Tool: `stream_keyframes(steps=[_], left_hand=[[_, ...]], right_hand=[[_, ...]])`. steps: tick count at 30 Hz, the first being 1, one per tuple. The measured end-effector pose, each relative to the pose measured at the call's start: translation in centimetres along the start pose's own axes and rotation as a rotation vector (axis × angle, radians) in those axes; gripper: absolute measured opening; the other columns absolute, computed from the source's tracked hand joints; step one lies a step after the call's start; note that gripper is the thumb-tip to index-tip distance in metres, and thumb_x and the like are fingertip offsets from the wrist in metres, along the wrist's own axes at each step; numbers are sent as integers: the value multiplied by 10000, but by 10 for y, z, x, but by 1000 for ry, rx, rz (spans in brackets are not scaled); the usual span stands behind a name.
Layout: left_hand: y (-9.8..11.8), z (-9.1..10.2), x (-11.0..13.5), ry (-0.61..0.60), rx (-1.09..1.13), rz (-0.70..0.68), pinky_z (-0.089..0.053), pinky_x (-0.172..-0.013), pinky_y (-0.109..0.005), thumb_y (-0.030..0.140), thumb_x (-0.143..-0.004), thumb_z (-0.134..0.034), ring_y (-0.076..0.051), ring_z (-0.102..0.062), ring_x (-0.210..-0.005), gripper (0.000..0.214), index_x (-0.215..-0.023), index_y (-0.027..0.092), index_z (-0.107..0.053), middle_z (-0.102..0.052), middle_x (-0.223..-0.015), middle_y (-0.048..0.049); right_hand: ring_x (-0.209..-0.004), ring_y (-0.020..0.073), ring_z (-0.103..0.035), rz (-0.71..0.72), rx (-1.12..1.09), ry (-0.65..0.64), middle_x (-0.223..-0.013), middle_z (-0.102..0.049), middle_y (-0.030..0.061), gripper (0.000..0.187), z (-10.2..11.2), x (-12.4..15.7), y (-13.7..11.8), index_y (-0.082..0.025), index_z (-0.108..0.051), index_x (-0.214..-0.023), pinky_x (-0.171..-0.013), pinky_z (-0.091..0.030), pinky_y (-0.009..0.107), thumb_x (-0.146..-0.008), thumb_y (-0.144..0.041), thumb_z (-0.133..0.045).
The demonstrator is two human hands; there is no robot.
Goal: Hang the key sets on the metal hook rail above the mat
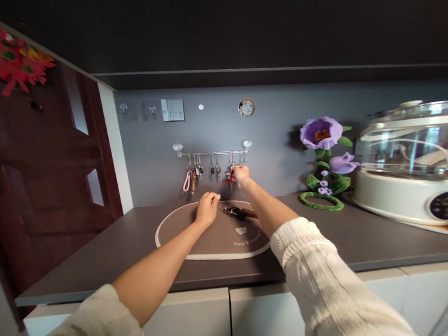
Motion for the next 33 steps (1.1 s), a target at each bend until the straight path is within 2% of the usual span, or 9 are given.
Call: stream_keyframes(steps=[5, 10, 15, 19, 27, 33], left_hand=[[0, -1, 0, -6, 9, -2, -387, -750, -276, 251, -833, -396, -160, -518, -803, 236, -733, 170, -594, -576, -810, -61], [1, -3, 0, -26, 17, -3, -393, -756, -274, 241, -829, -405, -158, -523, -807, 225, -743, 165, -600, -578, -816, -63], [4, -6, 1, -51, 47, -24, -403, -750, -264, 239, -827, -410, -150, -520, -795, 222, -748, 159, -601, -572, -809, -57], [3, -9, 1, -70, 58, -30, -413, -743, -259, 231, -813, -432, -138, -517, -769, 198, -734, 164, -601, -561, -786, -41], [7, -13, 3, -111, 73, -88, -420, -750, -264, 202, -792, -463, -134, -523, -770, 161, -749, 166, -613, -561, -780, -33], [9, -15, 5, -149, 76, -111, -420, -762, -264, 178, -774, -494, -131, -522, -773, 128, -767, 166, -621, -562, -795, -31]], right_hand=[[-505, 94, -582, 1, -8, -20, -587, -541, -15, 82, -5, 0, 4, -163, -440, -742, -502, -499, 235, -806, -112, -446], [-493, 83, -561, 21, -22, -62, -567, -530, -28, 77, -8, -5, 10, -157, -453, -725, -535, -492, 238, -794, -142, -482], [-453, 69, -485, 129, 74, -56, -527, -529, -23, 99, -2, -13, 11, -146, -499, -688, -504, -440, 204, -755, -209, -535], [-517, 77, -491, 227, 218, -121, -572, -575, -1, 101, -3, -14, 10, -135, -568, -701, -574, -437, 210, -740, -217, -526], [-711, 121, -569, 319, 337, -300, -807, -668, 35, 207, -5, 11, 3, -130, -640, -825, -767, -432, 256, -726, -124, -459], [-798, 141, -579, 325, 391, -302, -886, -672, 55, 207, 0, 34, 2, -127, -638, -853, -819, -428, 293, -740, -129, -464]])
Point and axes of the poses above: each hand's wrist, its own x-axis away from the middle knuckle, its own z-axis out of the back of the hand, y = z × x, the point moved 10 cm from there along -x, towards the middle knuckle
